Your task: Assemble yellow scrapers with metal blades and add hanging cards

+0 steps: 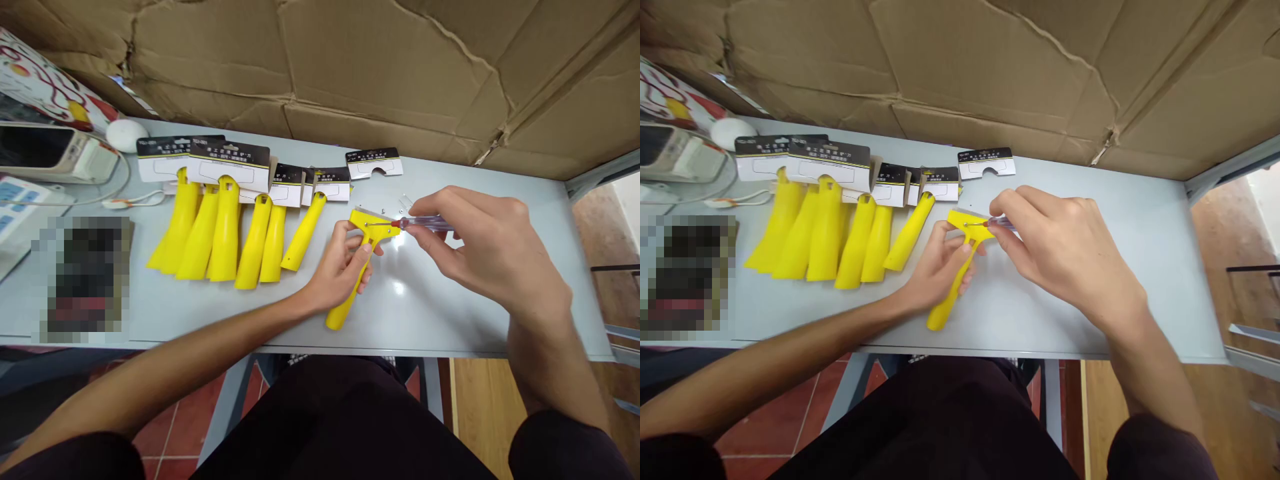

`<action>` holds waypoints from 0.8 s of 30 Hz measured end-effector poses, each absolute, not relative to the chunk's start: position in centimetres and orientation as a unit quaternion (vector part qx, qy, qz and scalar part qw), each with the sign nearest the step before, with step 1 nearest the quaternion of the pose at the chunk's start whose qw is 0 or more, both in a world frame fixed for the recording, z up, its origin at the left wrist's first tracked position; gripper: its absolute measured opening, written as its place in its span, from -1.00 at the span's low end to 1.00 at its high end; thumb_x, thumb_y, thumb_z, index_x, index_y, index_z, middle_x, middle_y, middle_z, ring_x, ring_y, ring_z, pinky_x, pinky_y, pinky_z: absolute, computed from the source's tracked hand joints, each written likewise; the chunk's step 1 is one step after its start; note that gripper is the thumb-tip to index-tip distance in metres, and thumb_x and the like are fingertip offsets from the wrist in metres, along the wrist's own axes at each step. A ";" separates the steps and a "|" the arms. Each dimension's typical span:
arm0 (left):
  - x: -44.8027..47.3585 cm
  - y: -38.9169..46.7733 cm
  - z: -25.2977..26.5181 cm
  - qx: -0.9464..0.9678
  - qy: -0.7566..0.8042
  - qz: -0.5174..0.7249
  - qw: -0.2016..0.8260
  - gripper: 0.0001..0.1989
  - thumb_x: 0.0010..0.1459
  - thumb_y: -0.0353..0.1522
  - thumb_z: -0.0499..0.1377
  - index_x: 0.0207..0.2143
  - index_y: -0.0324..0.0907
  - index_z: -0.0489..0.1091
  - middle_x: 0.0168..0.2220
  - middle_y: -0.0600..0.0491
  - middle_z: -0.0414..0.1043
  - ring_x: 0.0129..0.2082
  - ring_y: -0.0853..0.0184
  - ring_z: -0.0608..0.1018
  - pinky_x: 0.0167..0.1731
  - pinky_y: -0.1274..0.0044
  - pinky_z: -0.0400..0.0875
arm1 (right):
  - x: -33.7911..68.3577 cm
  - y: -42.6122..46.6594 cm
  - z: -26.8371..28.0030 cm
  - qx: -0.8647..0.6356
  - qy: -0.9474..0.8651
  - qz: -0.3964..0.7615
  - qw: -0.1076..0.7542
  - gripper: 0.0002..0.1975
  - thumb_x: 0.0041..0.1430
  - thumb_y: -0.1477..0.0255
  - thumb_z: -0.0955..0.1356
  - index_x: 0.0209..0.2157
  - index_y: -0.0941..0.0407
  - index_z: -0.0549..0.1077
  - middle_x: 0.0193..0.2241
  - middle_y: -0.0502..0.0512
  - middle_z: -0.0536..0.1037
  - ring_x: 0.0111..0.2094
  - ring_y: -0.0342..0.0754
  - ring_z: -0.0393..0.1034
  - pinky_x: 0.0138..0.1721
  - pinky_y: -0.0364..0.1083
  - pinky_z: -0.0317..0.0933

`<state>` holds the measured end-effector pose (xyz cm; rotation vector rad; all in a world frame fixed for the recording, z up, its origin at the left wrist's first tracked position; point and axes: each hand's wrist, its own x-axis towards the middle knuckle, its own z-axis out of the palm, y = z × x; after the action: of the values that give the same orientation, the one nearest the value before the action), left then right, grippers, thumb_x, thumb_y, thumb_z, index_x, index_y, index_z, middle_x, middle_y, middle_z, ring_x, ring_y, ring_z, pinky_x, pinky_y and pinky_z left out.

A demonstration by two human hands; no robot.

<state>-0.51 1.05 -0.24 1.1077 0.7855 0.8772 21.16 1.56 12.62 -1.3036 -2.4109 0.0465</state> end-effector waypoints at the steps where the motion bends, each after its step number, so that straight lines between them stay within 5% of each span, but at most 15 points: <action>1: -0.5 1.1 -0.3 0.497 0.349 0.394 0.690 -0.69 0.49 -0.15 0.14 0.00 -0.03 0.04 -0.03 0.02 0.52 -0.62 0.59 0.44 -0.71 0.67 0.39 | 21.1 1.5 12.6 -0.468 -0.861 0.014 0.198 -0.88 0.45 0.41 0.34 -0.11 0.04 0.55 -0.24 0.07 0.70 -0.36 -0.01 0.58 -0.35 -0.06 0.32; 11: -0.6 1.1 0.0 0.512 0.349 0.384 0.684 -0.76 0.51 -0.19 0.09 0.06 -0.07 0.11 -0.27 0.13 0.48 -0.62 0.53 0.44 -0.71 0.67 0.36 | 20.3 1.4 12.1 -0.427 -0.873 0.078 0.224 -0.85 0.46 0.42 0.33 -0.16 0.03 0.58 -0.21 0.07 0.69 -0.28 -0.01 0.59 -0.26 -0.04 0.36; 20: -0.5 1.1 -0.4 0.517 0.354 0.399 0.669 -0.78 0.51 -0.18 0.08 0.03 -0.07 0.13 -0.01 -0.03 0.51 -0.61 0.58 0.43 -0.71 0.66 0.36 | 19.5 1.6 11.1 -0.556 -0.814 -0.004 0.169 -0.72 0.48 0.26 0.31 -0.27 0.08 0.57 -0.53 0.04 0.62 -0.54 -0.04 0.46 -0.40 -0.05 0.13; 24: -0.5 1.1 -0.5 0.515 0.359 0.399 0.669 -0.79 0.51 -0.20 0.07 0.05 -0.06 0.12 -0.01 -0.04 0.50 -0.61 0.58 0.43 -0.72 0.65 0.36 | 19.3 1.4 12.5 -0.547 -0.828 0.021 0.117 -0.76 0.44 0.23 0.34 -0.09 0.06 0.57 -0.39 0.09 0.68 -0.43 0.04 0.53 -0.38 -0.06 0.12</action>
<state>-0.46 1.10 -0.52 1.1616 0.8091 0.8991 19.35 1.40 12.50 -1.6026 -2.4256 0.0629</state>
